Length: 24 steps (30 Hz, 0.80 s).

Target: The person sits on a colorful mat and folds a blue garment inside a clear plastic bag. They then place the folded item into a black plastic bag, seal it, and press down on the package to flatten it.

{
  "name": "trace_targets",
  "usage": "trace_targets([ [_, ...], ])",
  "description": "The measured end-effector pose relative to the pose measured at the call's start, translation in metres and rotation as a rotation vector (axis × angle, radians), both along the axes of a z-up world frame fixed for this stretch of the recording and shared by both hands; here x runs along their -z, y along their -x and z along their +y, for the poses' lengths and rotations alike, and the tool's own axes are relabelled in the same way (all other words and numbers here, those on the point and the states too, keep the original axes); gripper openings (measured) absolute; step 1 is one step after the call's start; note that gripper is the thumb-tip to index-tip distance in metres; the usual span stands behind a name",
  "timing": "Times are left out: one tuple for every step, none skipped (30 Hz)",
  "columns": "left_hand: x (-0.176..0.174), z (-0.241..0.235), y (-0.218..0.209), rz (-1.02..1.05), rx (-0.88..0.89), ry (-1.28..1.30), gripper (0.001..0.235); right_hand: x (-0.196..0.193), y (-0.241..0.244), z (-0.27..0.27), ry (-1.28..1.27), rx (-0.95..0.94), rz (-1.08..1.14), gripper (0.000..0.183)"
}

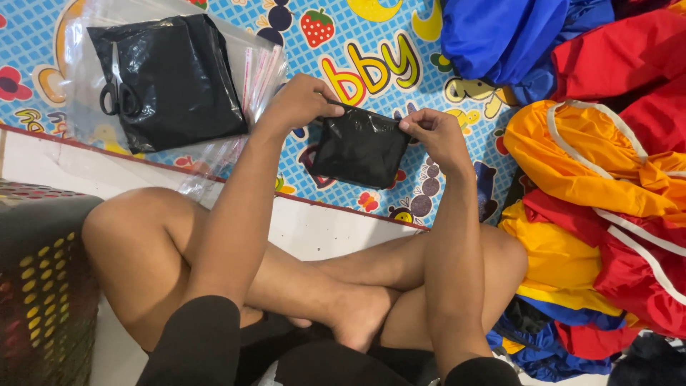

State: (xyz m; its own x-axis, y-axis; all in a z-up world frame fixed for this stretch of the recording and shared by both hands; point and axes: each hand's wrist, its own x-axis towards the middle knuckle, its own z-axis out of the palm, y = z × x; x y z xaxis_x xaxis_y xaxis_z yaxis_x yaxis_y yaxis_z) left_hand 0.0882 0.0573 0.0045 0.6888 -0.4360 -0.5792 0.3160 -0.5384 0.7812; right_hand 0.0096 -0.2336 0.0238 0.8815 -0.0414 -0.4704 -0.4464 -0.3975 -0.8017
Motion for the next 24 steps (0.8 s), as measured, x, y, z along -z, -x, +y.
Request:
trace_targets([
  [-0.006,-0.001,0.002,-0.005,-0.055,-0.018,0.024,0.001,0.001,-0.002,-0.022,0.020,-0.004,0.009],
  [-0.012,-0.002,0.005,-0.008,-0.111,-0.035,0.017,0.002,0.002,-0.004,-0.043,0.040,-0.006,0.010],
  [-0.007,-0.005,0.008,-0.009,-0.109,-0.035,0.017,0.007,0.003,-0.006,-0.043,0.042,-0.007,0.010],
  [-0.002,-0.008,0.010,-0.043,-0.113,-0.060,0.015,0.012,0.004,-0.007,-0.045,0.043,-0.028,0.010],
  [0.002,-0.010,0.012,-0.078,-0.117,-0.086,0.014,0.016,0.005,-0.008,-0.048,0.044,-0.049,0.010],
  [0.000,-0.013,0.015,-0.081,-0.118,-0.085,0.014,0.019,0.005,-0.008,-0.048,0.043,-0.052,0.010],
  [-0.002,-0.015,0.017,-0.100,-0.160,-0.087,0.014,0.022,0.005,-0.009,-0.019,0.039,-0.067,0.011],
  [-0.004,-0.017,0.020,-0.117,-0.199,-0.089,0.014,0.025,0.007,-0.009,0.010,0.039,-0.079,0.012],
  [-0.003,-0.018,0.022,-0.118,-0.196,-0.089,0.014,0.025,0.008,-0.008,0.010,0.041,-0.079,0.012],
  [-0.002,-0.019,0.022,-0.126,-0.219,-0.101,0.014,0.024,0.008,-0.006,0.037,0.038,-0.083,0.012],
  [-0.002,-0.020,0.022,-0.134,-0.242,-0.113,0.014,0.024,0.008,-0.005,0.064,0.035,-0.087,0.013],
  [0.002,-0.021,0.023,-0.134,-0.239,-0.114,0.014,0.027,0.009,-0.003,0.063,0.037,-0.087,0.013],
  [0.007,-0.021,0.024,-0.178,-0.243,-0.128,0.013,0.031,0.009,-0.001,0.104,0.046,-0.099,0.013],
  [0.011,-0.022,0.024,-0.224,-0.246,-0.142,0.012,0.034,0.009,0.001,0.147,0.055,-0.113,0.013],
  [0.010,-0.025,0.026,-0.225,-0.243,-0.141,0.012,0.032,0.010,0.008,0.147,0.058,-0.114,0.013],
  [0.008,-0.027,0.028,-0.240,-0.262,-0.185,0.012,0.030,0.011,0.014,0.224,0.090,-0.119,0.010],
  [0.007,-0.030,0.030,-0.255,-0.280,-0.229,0.011,0.028,0.011,0.020,0.302,0.122,-0.124,0.007],
  [0.006,-0.034,0.033,-0.257,-0.279,-0.229,0.011,0.026,0.012,0.031,0.302,0.124,-0.125,0.007],
  [0.006,-0.037,0.036,-0.329,-0.292,-0.283,0.010,0.025,0.012,0.042,0.476,0.145,-0.160,0.007],
  [0.006,-0.040,0.039,-0.402,-0.307,-0.338,0.011,0.023,0.012,0.053,0.651,0.165,-0.196,0.008],
  [0.009,-0.044,0.040,-0.404,-0.307,-0.338,0.011,0.035,0.013,0.057,0.650,0.165,-0.198,0.008],
  [0.013,-0.048,0.042,-0.423,-0.339,-0.371,0.013,0.046,0.015,0.062,0.719,0.225,-0.209,0.010],
  [0.018,-0.052,0.044,-0.442,-0.370,-0.403,0.014,0.058,0.017,0.066,0.788,0.286,-0.221,0.013],
  [0.013,-0.054,0.046,-0.441,-0.370,-0.403,0.014,0.057,0.019,0.071,0.789,0.285,-0.220,0.013],
])
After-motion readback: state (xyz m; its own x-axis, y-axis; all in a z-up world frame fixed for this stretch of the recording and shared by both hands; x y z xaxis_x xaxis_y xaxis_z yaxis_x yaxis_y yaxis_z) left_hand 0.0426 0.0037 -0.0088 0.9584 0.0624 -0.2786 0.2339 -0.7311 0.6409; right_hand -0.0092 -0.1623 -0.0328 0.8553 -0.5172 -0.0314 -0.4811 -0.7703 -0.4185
